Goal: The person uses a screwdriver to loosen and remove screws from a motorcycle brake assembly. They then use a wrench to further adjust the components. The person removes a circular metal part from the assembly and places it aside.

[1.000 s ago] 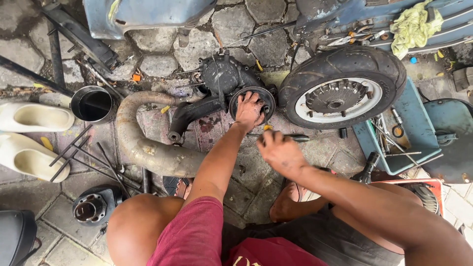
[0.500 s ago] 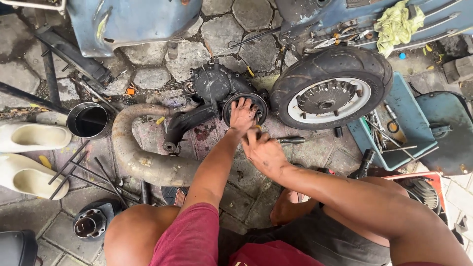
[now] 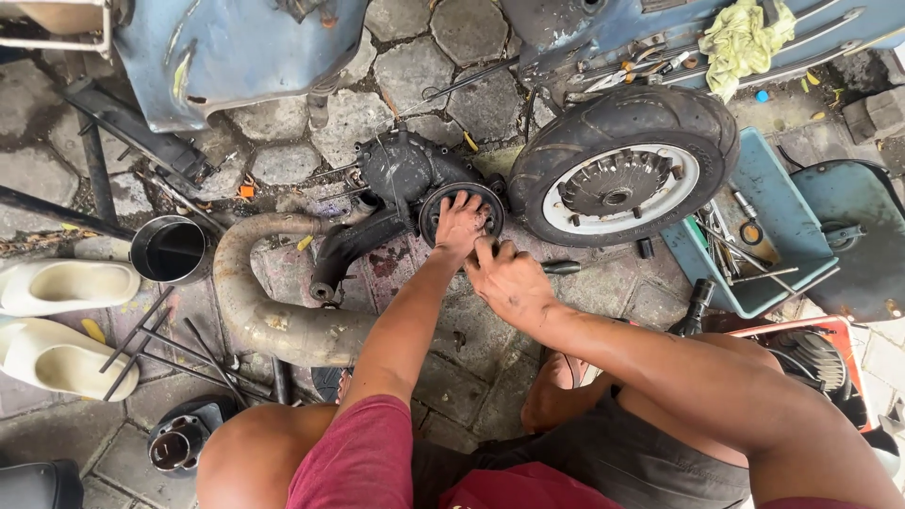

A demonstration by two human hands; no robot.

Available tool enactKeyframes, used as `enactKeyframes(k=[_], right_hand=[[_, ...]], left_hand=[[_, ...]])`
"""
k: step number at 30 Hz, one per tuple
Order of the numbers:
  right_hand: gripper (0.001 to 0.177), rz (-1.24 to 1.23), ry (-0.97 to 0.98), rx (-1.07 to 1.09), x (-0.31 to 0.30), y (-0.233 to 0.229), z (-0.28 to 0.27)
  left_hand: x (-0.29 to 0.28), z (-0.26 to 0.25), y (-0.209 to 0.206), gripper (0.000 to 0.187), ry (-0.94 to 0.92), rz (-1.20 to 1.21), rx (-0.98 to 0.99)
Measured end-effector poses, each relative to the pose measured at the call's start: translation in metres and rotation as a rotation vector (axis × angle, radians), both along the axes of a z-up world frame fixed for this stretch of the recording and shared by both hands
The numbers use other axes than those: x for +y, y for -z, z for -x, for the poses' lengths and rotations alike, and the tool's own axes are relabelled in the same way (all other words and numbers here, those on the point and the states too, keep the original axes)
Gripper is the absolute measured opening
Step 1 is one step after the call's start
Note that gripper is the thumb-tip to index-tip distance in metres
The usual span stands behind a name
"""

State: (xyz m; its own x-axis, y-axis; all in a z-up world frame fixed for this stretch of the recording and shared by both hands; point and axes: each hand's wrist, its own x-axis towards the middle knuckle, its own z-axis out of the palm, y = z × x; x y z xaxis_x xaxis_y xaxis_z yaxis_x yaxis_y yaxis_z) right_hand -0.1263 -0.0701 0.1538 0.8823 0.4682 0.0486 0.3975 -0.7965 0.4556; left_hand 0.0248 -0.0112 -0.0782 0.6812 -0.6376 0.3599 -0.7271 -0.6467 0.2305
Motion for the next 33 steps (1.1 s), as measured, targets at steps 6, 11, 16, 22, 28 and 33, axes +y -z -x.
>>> enactKeyframes(k=[6,11,16,22,28,33], right_hand=[[0.041,-0.067,0.185,0.033,-0.011,0.029,0.002],[0.040,-0.038,0.152,0.069,-0.006,0.002,0.007],[0.030,-0.111,0.142,0.104,-0.007,-0.033,-0.001],[0.024,-0.209,0.145,0.170,-0.017,-0.028,0.004],[0.021,-0.094,0.058,-0.107,-0.011,-0.008,0.007],[0.035,-0.190,0.148,0.024,-0.011,0.001,0.006]], left_hand=[[0.010,-0.001,-0.015,0.028,-0.095,-0.123,0.023],[-0.021,-0.020,0.040,0.044,-0.055,-0.140,0.136],[-0.012,-0.014,0.014,0.033,-0.094,-0.158,0.115],[-0.001,0.008,-0.029,0.032,-0.065,-0.164,0.074],[-0.005,0.008,-0.039,0.037,-0.072,-0.262,0.171],[0.003,0.012,-0.057,0.043,-0.050,-0.267,0.181]])
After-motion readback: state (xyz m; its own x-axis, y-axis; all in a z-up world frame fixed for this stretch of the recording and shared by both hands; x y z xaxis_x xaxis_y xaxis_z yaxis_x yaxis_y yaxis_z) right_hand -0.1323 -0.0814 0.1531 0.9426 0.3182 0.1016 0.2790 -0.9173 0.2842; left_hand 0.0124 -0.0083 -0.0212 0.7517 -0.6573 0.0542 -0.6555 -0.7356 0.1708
